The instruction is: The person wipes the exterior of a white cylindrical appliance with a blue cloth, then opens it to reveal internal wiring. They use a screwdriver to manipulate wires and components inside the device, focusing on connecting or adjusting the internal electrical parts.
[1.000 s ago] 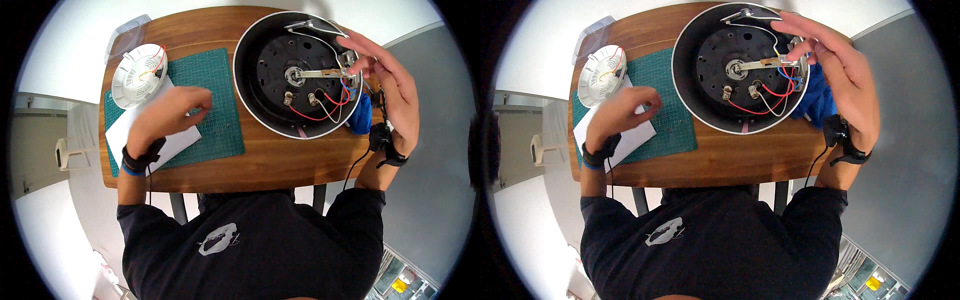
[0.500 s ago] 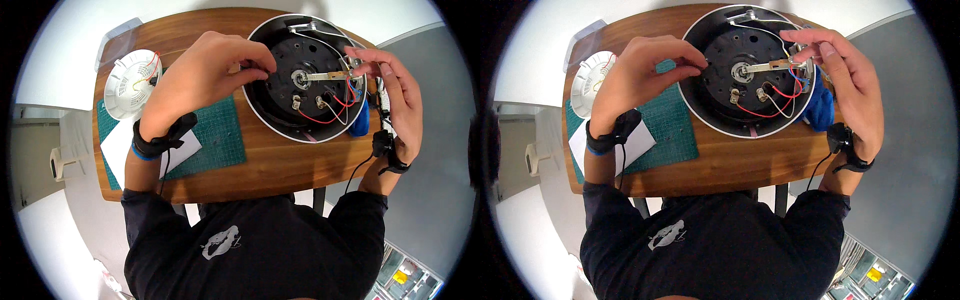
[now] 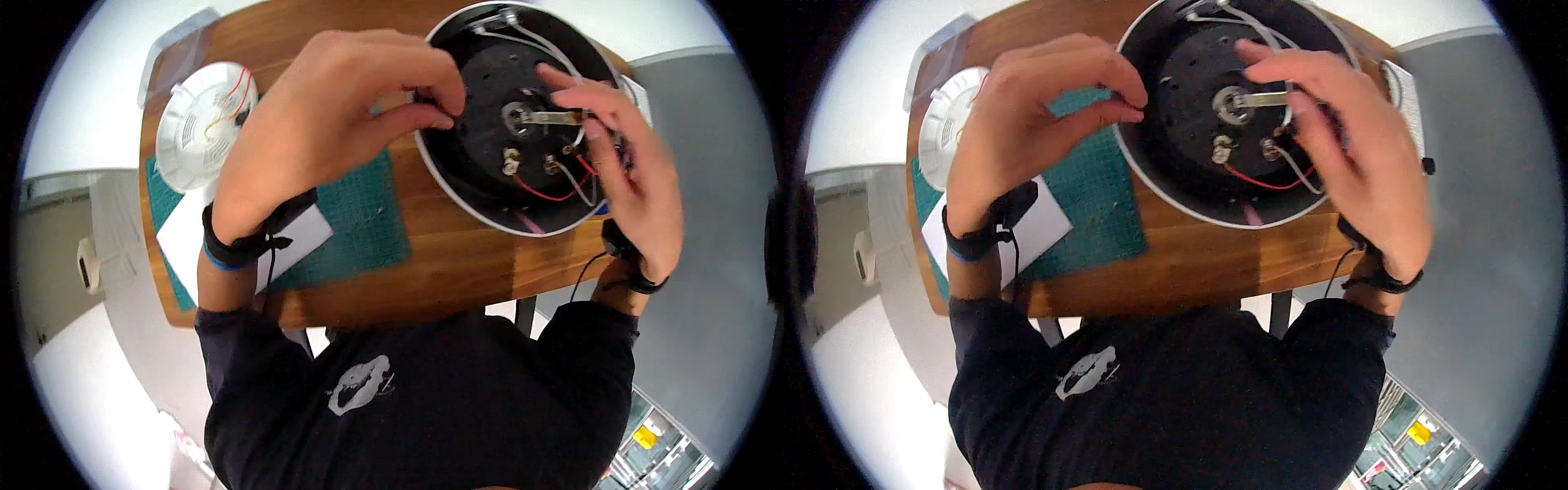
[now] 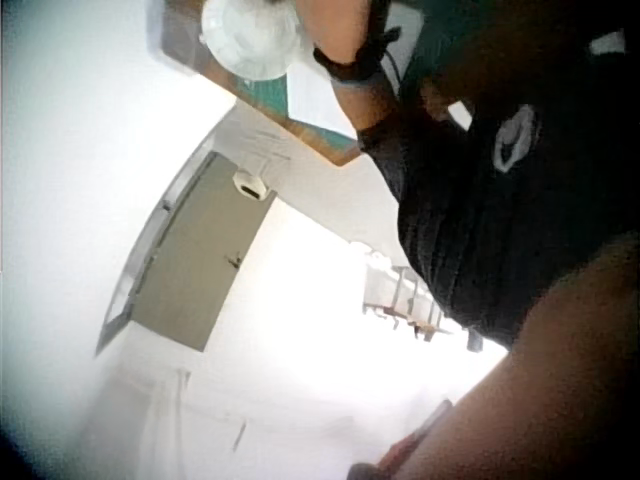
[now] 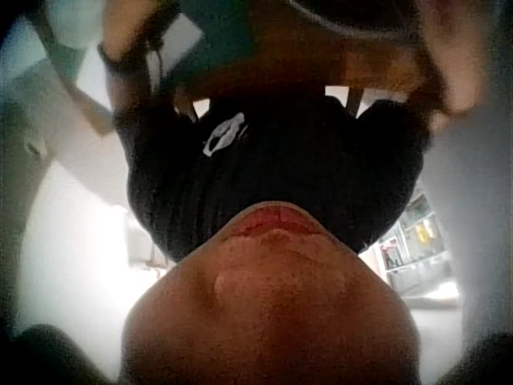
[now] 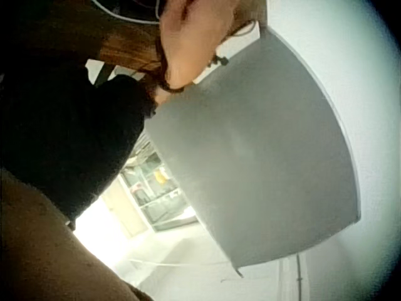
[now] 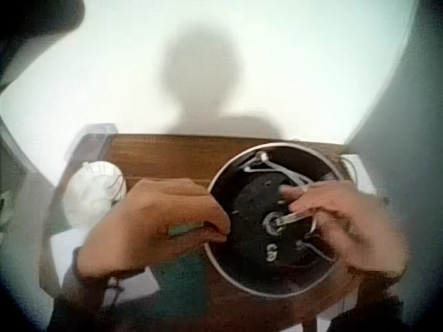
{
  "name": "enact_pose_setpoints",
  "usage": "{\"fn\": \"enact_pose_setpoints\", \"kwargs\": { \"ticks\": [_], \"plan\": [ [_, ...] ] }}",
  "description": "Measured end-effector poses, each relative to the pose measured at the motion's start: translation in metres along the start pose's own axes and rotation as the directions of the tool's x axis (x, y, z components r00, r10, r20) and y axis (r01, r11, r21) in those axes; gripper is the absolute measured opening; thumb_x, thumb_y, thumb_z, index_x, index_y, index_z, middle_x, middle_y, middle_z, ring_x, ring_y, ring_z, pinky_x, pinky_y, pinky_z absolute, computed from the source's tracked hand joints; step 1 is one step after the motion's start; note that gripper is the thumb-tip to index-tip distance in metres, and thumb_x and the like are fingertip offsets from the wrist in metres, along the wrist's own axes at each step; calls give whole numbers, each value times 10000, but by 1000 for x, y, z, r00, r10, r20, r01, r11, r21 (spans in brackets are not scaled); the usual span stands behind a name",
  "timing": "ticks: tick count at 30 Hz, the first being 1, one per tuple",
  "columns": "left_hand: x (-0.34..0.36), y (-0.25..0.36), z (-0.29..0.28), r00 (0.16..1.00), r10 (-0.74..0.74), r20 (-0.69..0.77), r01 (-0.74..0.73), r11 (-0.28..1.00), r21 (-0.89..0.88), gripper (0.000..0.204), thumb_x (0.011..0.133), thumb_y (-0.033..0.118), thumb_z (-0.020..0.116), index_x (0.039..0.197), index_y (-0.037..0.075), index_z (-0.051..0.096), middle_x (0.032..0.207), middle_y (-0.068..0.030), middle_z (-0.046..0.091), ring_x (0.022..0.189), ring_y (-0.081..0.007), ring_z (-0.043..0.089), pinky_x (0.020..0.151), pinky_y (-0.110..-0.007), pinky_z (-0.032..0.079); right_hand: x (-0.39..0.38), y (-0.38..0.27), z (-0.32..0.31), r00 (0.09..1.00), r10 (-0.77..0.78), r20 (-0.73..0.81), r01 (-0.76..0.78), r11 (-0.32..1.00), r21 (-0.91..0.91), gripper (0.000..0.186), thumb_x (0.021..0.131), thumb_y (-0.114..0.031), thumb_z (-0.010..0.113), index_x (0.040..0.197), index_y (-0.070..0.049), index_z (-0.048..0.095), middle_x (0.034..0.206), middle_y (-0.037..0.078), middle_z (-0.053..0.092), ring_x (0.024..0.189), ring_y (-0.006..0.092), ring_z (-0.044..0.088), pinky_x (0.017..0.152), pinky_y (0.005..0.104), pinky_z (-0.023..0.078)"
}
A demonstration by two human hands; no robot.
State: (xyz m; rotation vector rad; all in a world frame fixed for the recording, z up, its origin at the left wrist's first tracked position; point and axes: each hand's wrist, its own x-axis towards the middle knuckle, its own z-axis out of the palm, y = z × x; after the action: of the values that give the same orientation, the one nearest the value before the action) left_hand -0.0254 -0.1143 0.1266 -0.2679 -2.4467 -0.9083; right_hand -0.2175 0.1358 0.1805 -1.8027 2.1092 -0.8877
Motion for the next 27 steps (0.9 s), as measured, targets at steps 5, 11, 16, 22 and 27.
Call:
{"fn": "enact_pose_setpoints", "kwargs": {
  "ticks": [5, 11, 16, 22, 27],
  "plan": [
    [-31, 15, -28, 993, -120, -6, 118, 972, 203, 178, 856, -1, 860, 1006, 52, 781, 1013, -78, 782, 917, -246, 772, 813, -347, 603, -3, 8, 4, 992, 108, -58, -95, 977, 191, 255, 1115, 8, 552, 1329, -3, 689, 1452, 201, 727, 1409, 268, 648, 1194, 365, 471],
    [-80, -12, -14, 893, -259, 368, 203, 962, 184, 158, 887, 8, 829, 1009, 43, 736, 974, -112, 753, 934, -306, 768, 805, -404, 611, 7, 7, 5, 992, 126, -28, -120, 981, 153, 233, 1101, 11, 592, 1322, -4, 663, 1349, 192, 780, 1464, 302, 604, 1225, 396, 450],
    [-99, -41, 26, 839, -286, 463, 259, 958, 122, 132, 881, 21, 821, 977, 24, 731, 988, -140, 748, 962, -361, 748, 813, -446, 604, 6, 18, 1, 998, 65, 16, -66, 991, 118, 201, 1082, 9, 629, 1282, -11, 651, 1248, 179, 822, 1490, 334, 577, 1268, 461, 392],
    [-108, -51, 29, 837, -298, 459, 289, 953, 91, 140, 890, 6, 801, 1003, 20, 718, 984, -141, 745, 950, -379, 740, 822, -466, 598, 6, 25, -5, 996, -7, 86, 1, 998, 64, 188, 1086, 11, 626, 1273, -4, 644, 1249, 180, 822, 1494, 333, 571, 1283, 469, 363],
    [-115, -52, 29, 876, -300, 379, 301, 952, 57, 148, 891, 22, 804, 1010, 34, 717, 987, -138, 737, 959, -380, 735, 831, -469, 593, 3, 31, -6, 997, 27, 67, -32, 997, 74, 195, 1085, 26, 620, 1277, -4, 637, 1257, 187, 818, 1505, 330, 559, 1289, 465, 349]
  ]
}}
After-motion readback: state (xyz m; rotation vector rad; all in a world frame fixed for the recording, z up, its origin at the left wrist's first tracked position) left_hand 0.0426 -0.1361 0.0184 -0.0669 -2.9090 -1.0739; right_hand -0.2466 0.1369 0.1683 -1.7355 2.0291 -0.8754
